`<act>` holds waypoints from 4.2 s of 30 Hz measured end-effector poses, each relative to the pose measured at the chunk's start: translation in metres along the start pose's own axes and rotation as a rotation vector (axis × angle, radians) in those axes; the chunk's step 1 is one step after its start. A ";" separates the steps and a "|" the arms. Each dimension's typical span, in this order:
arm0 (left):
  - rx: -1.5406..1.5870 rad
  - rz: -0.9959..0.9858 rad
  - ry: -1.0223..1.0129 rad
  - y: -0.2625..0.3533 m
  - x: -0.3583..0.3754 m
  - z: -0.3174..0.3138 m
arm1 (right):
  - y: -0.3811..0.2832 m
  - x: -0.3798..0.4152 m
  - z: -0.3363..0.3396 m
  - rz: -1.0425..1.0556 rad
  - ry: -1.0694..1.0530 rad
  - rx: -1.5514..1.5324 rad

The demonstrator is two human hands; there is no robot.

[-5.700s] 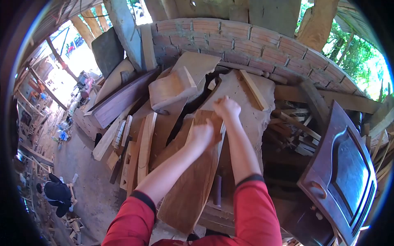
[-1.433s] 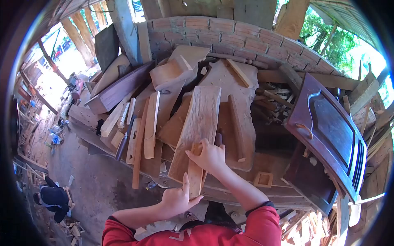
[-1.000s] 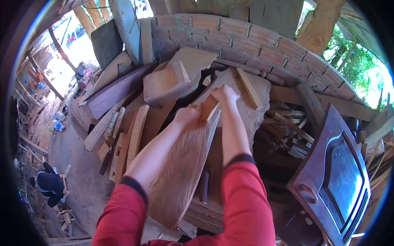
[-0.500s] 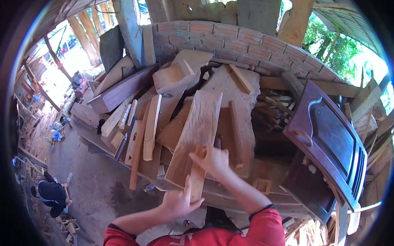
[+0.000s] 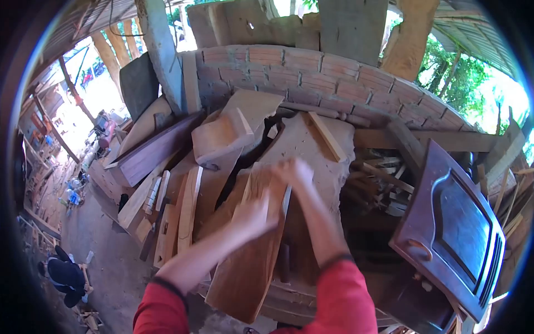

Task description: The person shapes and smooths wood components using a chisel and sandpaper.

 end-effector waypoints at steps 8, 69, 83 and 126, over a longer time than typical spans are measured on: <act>-0.105 0.041 0.251 0.024 -0.070 0.026 | -0.023 -0.084 0.049 0.062 0.072 0.002; -0.211 -0.054 -0.079 -0.070 -0.058 -0.001 | -0.040 -0.082 -0.029 -0.066 -0.079 0.238; -0.020 -0.039 -0.089 0.045 0.221 0.063 | -0.059 0.204 0.003 0.249 -0.061 0.039; 0.008 -0.100 0.025 0.066 0.314 0.084 | -0.083 0.306 -0.011 0.247 -0.131 0.118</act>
Point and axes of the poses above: each hand's wrist, its own x-axis away from the middle knuckle, its own z-axis out of the back of the hand, y = z × x, the point moved 2 cm from there along -x, towards the middle knuckle, and after that the axes turned 7 degrees about x, right-handed, at the moved point
